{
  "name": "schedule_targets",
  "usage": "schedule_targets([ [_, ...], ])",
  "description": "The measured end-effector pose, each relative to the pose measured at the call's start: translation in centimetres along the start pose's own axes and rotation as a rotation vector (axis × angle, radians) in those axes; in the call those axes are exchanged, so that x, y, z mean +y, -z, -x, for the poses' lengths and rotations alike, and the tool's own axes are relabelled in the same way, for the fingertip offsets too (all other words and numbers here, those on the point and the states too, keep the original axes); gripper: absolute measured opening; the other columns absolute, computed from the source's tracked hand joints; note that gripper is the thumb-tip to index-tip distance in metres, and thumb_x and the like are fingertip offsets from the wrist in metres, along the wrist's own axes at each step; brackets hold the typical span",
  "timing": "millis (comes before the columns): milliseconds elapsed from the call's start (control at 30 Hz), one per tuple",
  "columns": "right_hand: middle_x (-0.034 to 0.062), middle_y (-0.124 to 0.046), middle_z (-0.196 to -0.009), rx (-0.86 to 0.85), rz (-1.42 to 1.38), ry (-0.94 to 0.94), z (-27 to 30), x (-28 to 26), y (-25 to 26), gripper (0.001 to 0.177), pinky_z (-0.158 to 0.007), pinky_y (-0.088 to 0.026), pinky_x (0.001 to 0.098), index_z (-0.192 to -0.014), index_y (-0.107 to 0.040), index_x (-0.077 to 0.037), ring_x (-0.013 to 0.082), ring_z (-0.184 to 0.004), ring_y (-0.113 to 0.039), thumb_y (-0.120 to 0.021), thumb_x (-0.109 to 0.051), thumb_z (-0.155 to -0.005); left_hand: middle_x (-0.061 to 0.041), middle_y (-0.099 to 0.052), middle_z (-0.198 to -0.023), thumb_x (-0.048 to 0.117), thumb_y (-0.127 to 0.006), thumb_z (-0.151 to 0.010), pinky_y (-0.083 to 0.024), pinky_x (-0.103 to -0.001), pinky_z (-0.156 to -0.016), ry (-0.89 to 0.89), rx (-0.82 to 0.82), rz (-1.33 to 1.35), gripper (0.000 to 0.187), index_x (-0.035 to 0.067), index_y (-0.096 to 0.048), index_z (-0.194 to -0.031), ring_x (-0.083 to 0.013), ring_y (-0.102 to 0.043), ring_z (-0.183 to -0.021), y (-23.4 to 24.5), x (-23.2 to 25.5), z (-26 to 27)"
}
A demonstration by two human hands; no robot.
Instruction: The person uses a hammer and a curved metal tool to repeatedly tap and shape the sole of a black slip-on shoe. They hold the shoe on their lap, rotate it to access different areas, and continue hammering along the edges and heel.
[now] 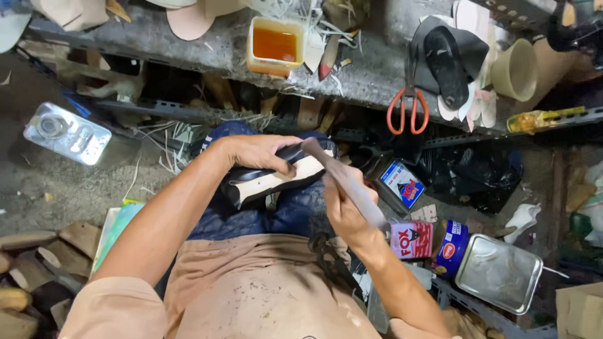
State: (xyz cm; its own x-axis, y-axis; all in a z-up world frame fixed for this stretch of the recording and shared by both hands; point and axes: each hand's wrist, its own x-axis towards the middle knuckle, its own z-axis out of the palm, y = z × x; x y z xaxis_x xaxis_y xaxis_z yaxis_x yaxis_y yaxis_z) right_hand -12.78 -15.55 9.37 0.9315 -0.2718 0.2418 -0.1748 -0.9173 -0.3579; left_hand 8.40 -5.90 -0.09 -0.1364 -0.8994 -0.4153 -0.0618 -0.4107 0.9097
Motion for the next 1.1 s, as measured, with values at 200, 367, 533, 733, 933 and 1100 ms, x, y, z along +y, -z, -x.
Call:
schedule_targets([
  [200,0.0239,-0.072,-0.078,0.099,-0.285,-0.167,-3.8,-5.1,3.3,0.024,-0.058,-0.058,0.0435,-0.112,-0.069,0.004,0.044,-0.07,-0.072,-0.054,-0.012,-0.103,-0.013,-0.07,-0.114,0.049,-0.083,-0.068,-0.054,-0.037,-0.08,-0.002,0.013,0.001,0.085,0.021,-0.057,-0.144,-0.0262,-0.066,-0.097,0.2,0.6,0.8],
  [367,0.0122,-0.072,-0.073,0.15,-0.241,-0.232,-1.2,-1.8,0.8,0.013,-0.061,-0.056,0.0333,-0.104,-0.072,-0.008,0.0278,-0.069,-0.072,-0.068,-0.019,-0.099,-0.015,-0.069,-0.115,0.05,-0.082,-0.069,-0.054,-0.038,-0.081,-0.003,0.029,-0.027,0.088,0.019,-0.055,-0.147,-0.0288,-0.067,-0.1,0.2,0.6,1.2],
  [533,0.0238,-0.069,-0.082,0.373,-0.267,-0.124,-2.2,-1.8,2.0,0.015,-0.074,-0.056,0.0448,-0.099,-0.066,0.001,0.0458,-0.081,-0.07,-0.061,-0.013,-0.101,-0.016,-0.069,-0.114,0.051,-0.083,-0.068,-0.054,-0.038,-0.079,-0.006,0.036,-0.015,0.09,0.019,-0.054,-0.148,-0.0292,-0.067,-0.099,-0.4,0.4,1.2],
  [733,0.0083,-0.065,-0.065,0.152,-0.192,-0.404,1.7,3.7,-0.3,0.025,-0.071,-0.054,0.0424,-0.084,-0.063,-0.012,0.0377,-0.075,-0.069,-0.056,-0.023,-0.106,-0.019,-0.052,-0.152,0.065,-0.054,-0.092,-0.038,-0.046,-0.118,-0.039,0.066,0.136,0.074,0.019,-0.053,-0.149,-0.0367,-0.046,-0.142,-0.9,-1.0,0.7],
  [933,0.0125,-0.064,-0.067,0.135,-0.093,-0.188,-1.5,-2.8,0.8,0.018,-0.055,-0.05,0.0378,-0.09,-0.067,-0.011,0.0346,-0.066,-0.067,-0.063,-0.024,-0.102,-0.024,-0.047,-0.154,0.041,-0.041,-0.106,-0.028,-0.048,-0.126,-0.074,0.153,-0.003,0.057,0.003,-0.05,-0.148,-0.0403,-0.04,-0.145,-0.3,-2.3,0.2],
  [1100,0.0042,-0.062,-0.06,-0.014,-0.019,-0.166,2.2,-2.0,-2.3,0.02,-0.045,-0.048,0.0337,-0.095,-0.073,-0.022,0.0247,-0.051,-0.064,-0.059,-0.036,-0.095,-0.016,-0.058,-0.146,0.051,-0.047,-0.103,-0.034,-0.044,-0.123,-0.109,0.128,0.114,0.054,0.015,-0.06,-0.142,-0.0339,-0.047,-0.141,-0.3,-5.3,-1.6],
])
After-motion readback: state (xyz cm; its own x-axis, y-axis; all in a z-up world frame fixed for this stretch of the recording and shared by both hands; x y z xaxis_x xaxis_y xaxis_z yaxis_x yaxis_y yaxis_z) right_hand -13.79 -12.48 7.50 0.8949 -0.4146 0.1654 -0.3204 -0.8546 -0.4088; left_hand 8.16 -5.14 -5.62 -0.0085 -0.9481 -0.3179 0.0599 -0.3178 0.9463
